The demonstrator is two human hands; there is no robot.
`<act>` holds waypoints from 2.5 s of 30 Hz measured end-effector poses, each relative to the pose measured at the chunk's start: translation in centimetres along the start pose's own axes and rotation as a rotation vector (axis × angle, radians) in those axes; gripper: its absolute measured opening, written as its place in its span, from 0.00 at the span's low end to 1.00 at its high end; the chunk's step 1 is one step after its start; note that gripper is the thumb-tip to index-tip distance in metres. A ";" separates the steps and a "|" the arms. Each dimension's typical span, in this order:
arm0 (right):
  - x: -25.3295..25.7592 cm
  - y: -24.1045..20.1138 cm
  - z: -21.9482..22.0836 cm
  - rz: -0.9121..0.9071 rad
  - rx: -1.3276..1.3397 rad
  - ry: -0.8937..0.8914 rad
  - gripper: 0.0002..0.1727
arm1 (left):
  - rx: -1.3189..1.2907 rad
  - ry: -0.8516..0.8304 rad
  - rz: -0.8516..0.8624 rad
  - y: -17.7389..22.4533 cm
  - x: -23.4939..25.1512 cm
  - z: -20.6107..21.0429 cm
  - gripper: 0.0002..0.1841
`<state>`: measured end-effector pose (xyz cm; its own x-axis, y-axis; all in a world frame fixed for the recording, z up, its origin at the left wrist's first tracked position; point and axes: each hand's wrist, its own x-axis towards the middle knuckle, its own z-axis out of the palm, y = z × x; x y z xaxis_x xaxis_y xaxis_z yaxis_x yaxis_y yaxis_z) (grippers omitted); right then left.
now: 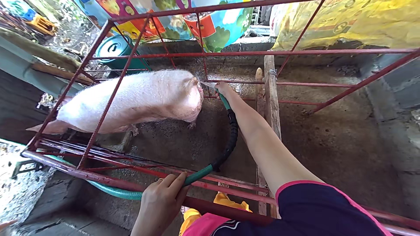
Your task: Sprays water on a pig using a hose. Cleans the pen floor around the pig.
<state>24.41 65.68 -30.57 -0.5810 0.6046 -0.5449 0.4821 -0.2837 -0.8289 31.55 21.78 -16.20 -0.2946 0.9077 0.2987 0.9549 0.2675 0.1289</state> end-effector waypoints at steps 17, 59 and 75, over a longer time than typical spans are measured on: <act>-2.0 7.1 5.7 0.147 0.111 -0.028 0.17 | 0.002 -0.069 -0.019 -0.3 -4.2 -1.6 0.20; -15.0 -7.4 18.4 -0.132 -0.266 -0.048 0.17 | -0.014 0.171 -0.036 -2.7 -17.9 -9.7 0.21; -29.7 -9.1 31.5 -0.286 -0.346 0.147 0.19 | -0.223 0.185 0.054 -10.0 -36.1 -16.0 0.18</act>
<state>16.61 26.87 -10.79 -0.6356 0.7283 -0.2561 0.5205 0.1592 -0.8389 32.01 -18.86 -13.15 -0.2646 0.8391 0.4752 0.9437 0.1238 0.3068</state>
